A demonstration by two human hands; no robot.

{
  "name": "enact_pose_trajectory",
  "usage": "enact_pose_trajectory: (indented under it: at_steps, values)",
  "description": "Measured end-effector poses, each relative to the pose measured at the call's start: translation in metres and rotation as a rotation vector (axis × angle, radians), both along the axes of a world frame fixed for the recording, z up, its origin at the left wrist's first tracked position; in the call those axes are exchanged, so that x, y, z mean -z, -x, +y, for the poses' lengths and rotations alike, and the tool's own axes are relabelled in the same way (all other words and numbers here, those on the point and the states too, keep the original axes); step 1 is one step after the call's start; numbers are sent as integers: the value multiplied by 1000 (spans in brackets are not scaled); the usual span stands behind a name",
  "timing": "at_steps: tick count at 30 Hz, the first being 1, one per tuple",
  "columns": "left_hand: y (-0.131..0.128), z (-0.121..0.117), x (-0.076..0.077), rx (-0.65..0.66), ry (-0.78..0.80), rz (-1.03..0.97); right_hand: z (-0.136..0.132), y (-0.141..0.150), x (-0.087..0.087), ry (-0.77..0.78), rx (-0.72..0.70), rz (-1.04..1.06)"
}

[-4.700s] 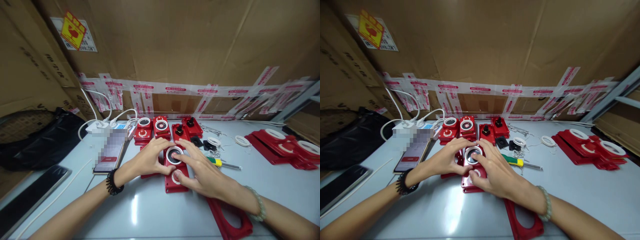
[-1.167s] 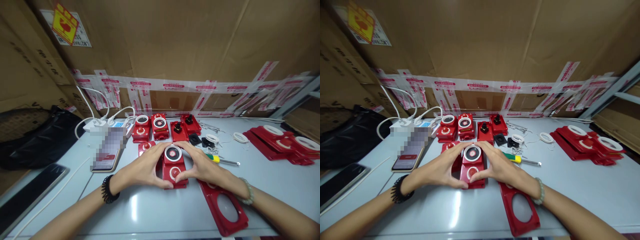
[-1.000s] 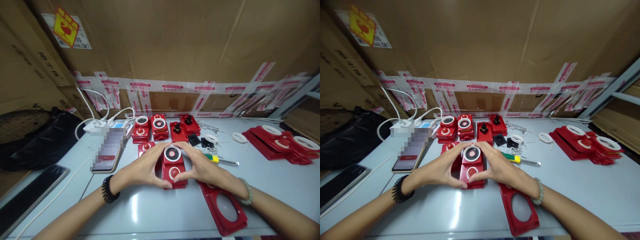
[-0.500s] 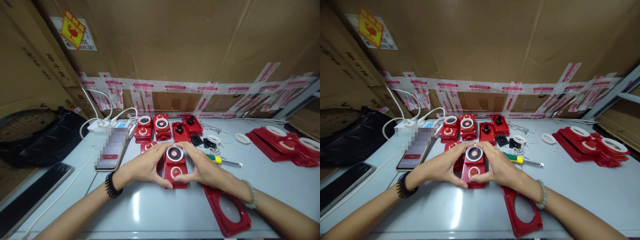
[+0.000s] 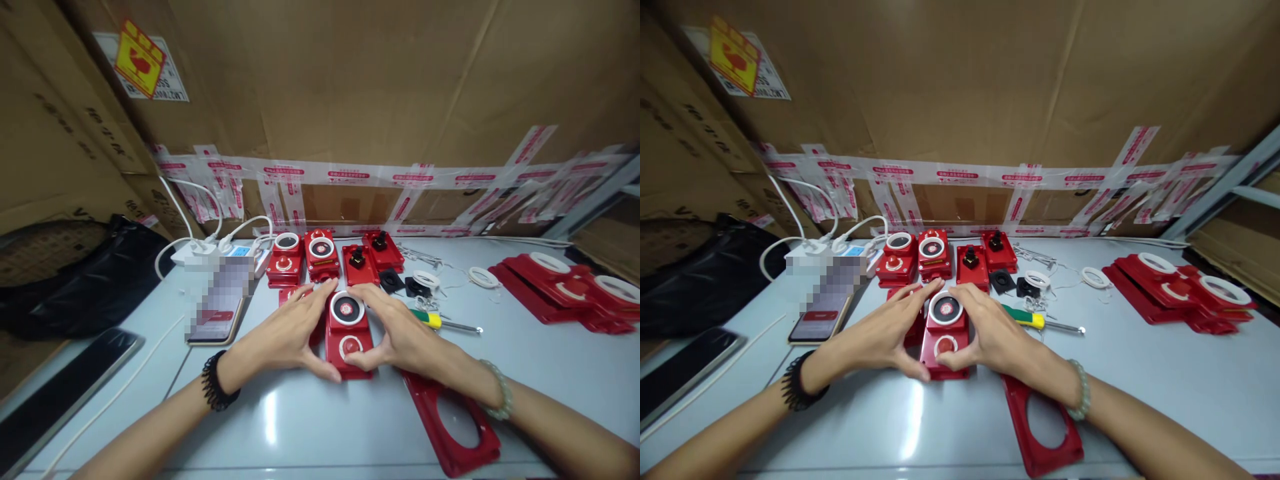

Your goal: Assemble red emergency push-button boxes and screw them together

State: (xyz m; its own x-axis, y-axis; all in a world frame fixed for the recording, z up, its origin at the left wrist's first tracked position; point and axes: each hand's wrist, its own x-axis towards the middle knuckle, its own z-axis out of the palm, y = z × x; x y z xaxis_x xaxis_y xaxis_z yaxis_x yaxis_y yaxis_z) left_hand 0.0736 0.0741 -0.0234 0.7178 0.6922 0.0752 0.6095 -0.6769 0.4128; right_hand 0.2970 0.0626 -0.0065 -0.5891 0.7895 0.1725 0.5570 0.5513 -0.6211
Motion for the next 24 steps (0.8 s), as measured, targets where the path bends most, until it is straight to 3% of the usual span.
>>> enact_pose_trajectory:
  at_steps: [5,17,24]
  values:
    - [6,-4,-7,35,-47,12,-1,0,2,-16,-4,16]
    - [2,-34,-16,41,21,19,-22,9,2,-74,56,-95]
    - [-12,-59,-20,-135,36,1,-28,19,8,-276,175,-250]
